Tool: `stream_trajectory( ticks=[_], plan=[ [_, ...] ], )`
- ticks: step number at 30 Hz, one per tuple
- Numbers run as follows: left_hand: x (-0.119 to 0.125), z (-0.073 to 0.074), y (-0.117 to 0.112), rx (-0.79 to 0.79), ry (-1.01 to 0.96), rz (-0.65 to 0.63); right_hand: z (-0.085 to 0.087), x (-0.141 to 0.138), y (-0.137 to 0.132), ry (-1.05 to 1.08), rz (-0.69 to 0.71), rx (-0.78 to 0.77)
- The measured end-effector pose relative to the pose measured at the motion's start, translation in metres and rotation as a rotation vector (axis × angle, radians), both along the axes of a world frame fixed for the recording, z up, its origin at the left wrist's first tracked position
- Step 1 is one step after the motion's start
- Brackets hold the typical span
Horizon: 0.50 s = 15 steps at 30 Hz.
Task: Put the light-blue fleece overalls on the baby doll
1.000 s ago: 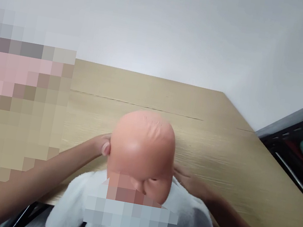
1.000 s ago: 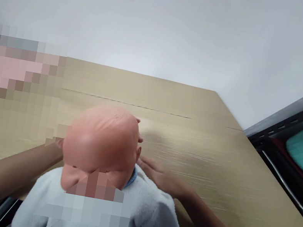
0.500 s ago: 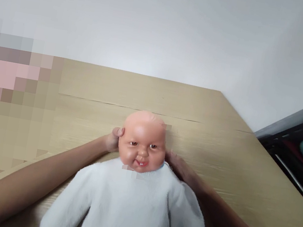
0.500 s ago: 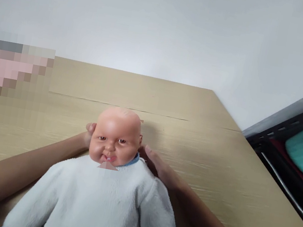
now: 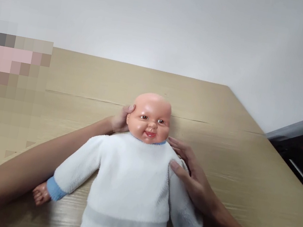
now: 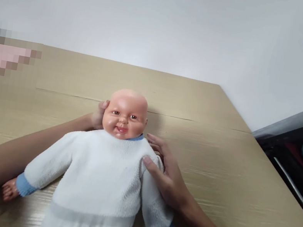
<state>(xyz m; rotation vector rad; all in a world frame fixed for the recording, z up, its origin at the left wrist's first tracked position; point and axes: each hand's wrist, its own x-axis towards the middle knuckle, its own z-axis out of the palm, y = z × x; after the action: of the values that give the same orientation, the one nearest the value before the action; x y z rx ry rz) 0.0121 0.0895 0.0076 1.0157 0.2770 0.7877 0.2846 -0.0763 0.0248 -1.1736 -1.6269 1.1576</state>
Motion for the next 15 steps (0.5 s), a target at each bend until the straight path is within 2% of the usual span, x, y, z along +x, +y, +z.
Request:
stream_trajectory(
  ticks=[5, 8, 15],
  plan=[
    [-0.001, -0.008, 0.035, 0.026, 0.057, -0.036, 0.000, 0.008, 0.002, -0.080, -0.032, 0.044],
    [-0.001, -0.007, 0.049, 0.034, 0.029, -0.021, -0.002, 0.016, 0.005, -0.122, -0.057, 0.052],
    [-0.001, -0.006, 0.075, 0.010, -0.072, 0.107, -0.008, 0.030, 0.014, -0.076, -0.128, -0.106]
  ],
)
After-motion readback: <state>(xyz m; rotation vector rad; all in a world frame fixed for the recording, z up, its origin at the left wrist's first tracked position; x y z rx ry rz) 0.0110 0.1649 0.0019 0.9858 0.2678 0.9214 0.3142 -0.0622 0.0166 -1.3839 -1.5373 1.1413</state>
